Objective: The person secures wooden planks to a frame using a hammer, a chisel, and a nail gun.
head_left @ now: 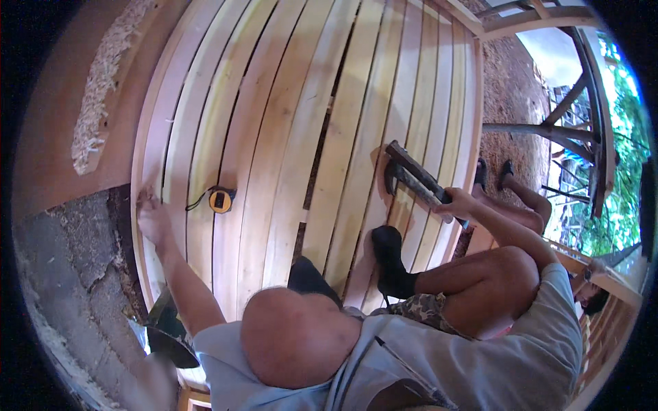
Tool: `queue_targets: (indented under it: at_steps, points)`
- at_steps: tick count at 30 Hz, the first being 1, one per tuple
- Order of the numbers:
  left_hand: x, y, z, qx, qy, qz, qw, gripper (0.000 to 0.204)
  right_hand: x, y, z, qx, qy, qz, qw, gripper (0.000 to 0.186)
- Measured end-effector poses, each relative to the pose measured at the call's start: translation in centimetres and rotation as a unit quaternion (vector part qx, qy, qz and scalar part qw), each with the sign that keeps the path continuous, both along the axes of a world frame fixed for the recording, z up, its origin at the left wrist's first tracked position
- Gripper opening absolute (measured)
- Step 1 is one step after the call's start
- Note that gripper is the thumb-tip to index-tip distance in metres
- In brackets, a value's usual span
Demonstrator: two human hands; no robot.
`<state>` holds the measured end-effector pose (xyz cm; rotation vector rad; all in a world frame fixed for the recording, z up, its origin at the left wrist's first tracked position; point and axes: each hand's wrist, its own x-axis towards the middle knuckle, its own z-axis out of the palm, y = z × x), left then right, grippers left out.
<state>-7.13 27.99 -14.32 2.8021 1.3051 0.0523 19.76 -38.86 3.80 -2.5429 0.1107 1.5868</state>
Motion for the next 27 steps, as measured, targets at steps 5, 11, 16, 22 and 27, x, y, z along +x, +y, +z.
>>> queue_targets:
  at_steps: [5, 11, 16, 22, 27]
  points:
    - [-5.7, 2.6, -2.9, 0.049, -0.043, 0.015, 0.998, 0.03, 0.0, -0.7, -3.0, 0.019, -0.018, 0.084, 0.996, 0.06]
    - [-3.2, 1.6, -0.2, -0.07, -0.005, 0.039, 0.997, 0.026, -0.2, -0.7, -1.6, 0.009, -0.033, 0.053, 0.998, 0.055]
    - [-7.7, 12.8, 4.2, -0.315, -0.172, -0.03, 0.933, 0.043, 0.2, -1.2, -0.7, 0.035, -0.079, 0.072, 0.994, 0.054]
    - [0.9, 7.2, 11.6, 0.07, 0.182, 0.093, 0.976, 0.078, -0.1, -2.5, 0.1, 0.071, -0.166, 0.025, 0.983, 0.048]
    - [3.8, -7.3, 7.0, -0.305, 0.059, 0.007, 0.951, 0.08, 1.9, -3.7, -2.6, 0.048, -0.212, -0.04, 0.975, 0.04]
